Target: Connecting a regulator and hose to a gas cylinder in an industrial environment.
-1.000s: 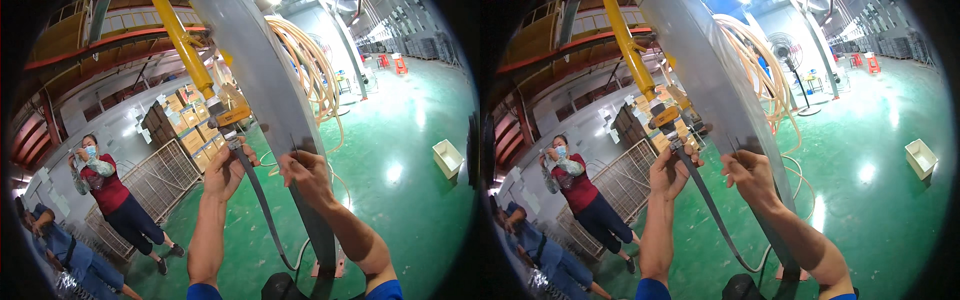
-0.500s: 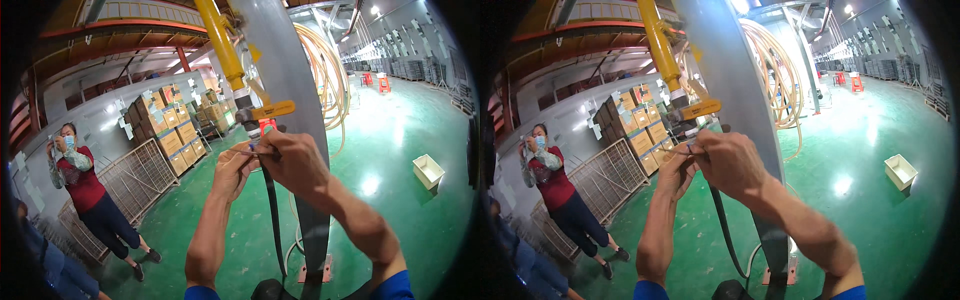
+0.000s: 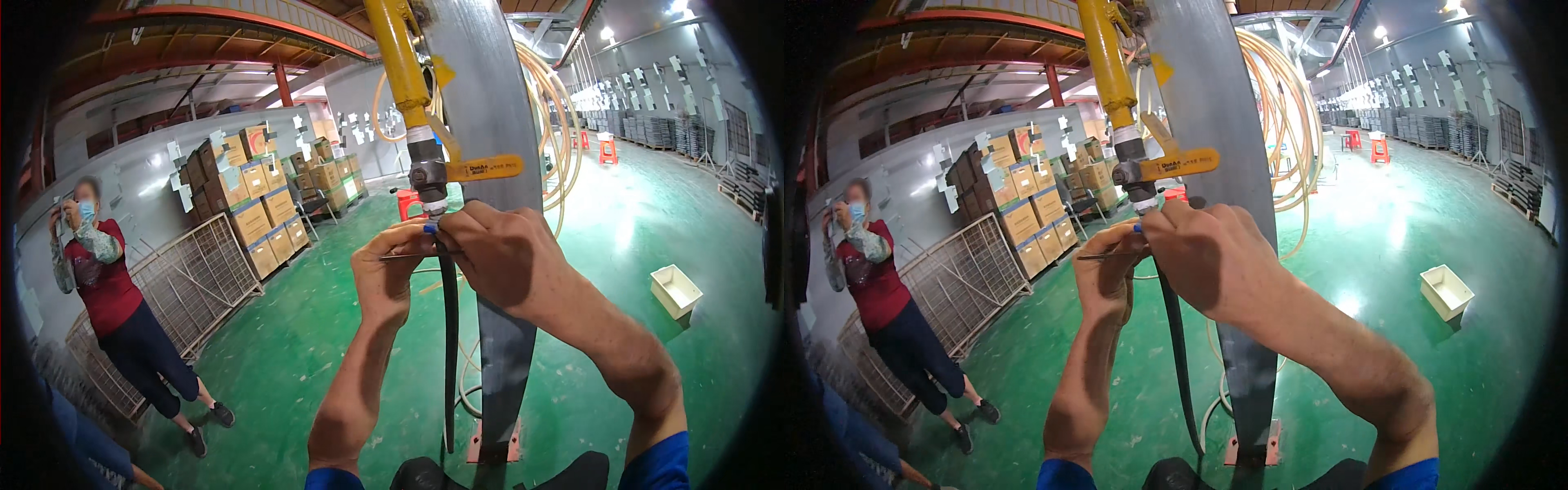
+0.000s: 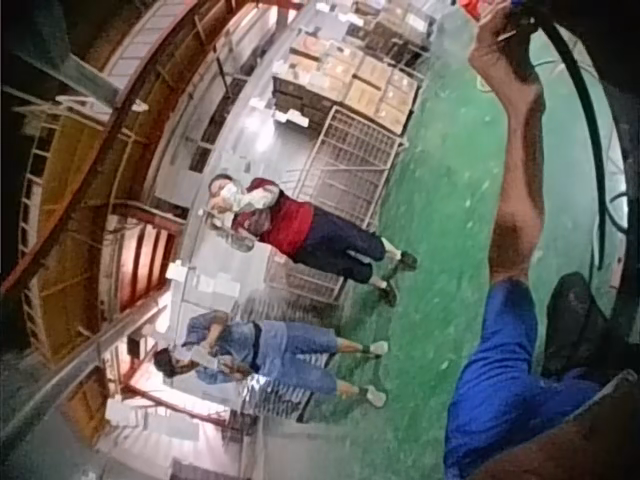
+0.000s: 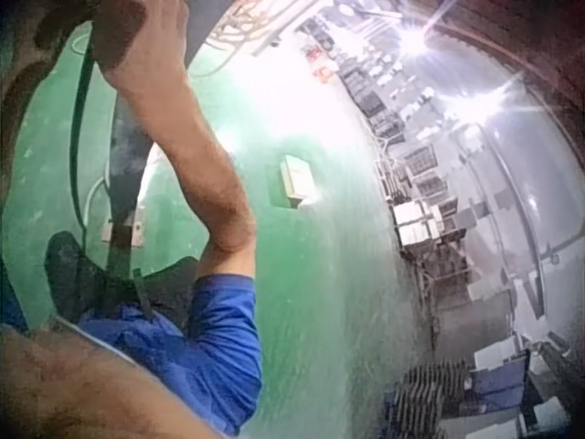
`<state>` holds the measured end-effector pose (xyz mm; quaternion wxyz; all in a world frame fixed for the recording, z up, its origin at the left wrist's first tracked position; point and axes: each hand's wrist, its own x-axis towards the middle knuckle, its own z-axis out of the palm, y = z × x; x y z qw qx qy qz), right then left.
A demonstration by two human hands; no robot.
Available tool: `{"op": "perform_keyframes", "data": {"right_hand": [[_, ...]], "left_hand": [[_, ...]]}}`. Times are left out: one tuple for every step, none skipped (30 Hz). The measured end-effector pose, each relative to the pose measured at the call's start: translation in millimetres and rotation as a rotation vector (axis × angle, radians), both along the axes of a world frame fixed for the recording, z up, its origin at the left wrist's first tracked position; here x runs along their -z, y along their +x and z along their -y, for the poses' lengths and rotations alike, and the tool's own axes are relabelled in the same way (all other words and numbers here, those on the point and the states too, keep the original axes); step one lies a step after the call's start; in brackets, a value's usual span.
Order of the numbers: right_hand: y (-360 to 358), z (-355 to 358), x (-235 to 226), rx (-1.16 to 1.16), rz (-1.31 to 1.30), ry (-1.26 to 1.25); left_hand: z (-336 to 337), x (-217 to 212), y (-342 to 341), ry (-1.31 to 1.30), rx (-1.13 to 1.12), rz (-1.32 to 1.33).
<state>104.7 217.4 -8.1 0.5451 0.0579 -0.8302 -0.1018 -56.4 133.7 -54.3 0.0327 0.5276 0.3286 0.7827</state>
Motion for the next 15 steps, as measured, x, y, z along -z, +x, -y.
{"op": "perform_keyframes", "data": {"right_hand": [[2,1,-2,0.016,0.017,0.010],[4,2,-4,0.032,0.034,0.019],[6,3,-6,0.077,0.062,0.037],[7,5,-9,0.107,0.086,0.051],[8,6,-12,0.137,0.110,0.065],[9,7,-14,0.141,0.115,0.108],[10,9,-16,0.153,0.124,0.155],[11,11,-18,0.163,0.132,0.201],[10,12,-18,0.158,0.111,0.237],[10,10,-17,0.164,0.097,0.280],[10,9,-16,0.169,0.083,0.322],[9,8,-13,0.192,0.092,0.354],[6,7,-11,0.204,0.091,0.383],[5,6,-10,0.216,0.090,0.411],[4,5,-11,0.192,0.081,0.453]], "left_hand": [[-3,3,-1,0.018,0.020,0.006],[-5,5,-1,0.026,0.030,0.015],[-7,6,-1,0.034,0.041,0.024],[-5,6,-1,0.039,0.038,0.029],[-3,5,-1,0.027,0.029,0.032],[0,4,0,0.014,0.019,0.035],[2,4,1,0.005,0.018,0.043],[4,3,3,0.019,0.032,0.053],[6,2,4,0.033,0.045,0.063],[2,4,5,0.053,0.070,0.078],[-1,8,6,0.073,0.091,0.083],[-5,11,5,0.092,0.112,0.089],[-4,11,5,0.109,0.120,0.085],[-3,11,6,0.121,0.119,0.076],[-2,11,7,0.133,0.118,0.067]]}}
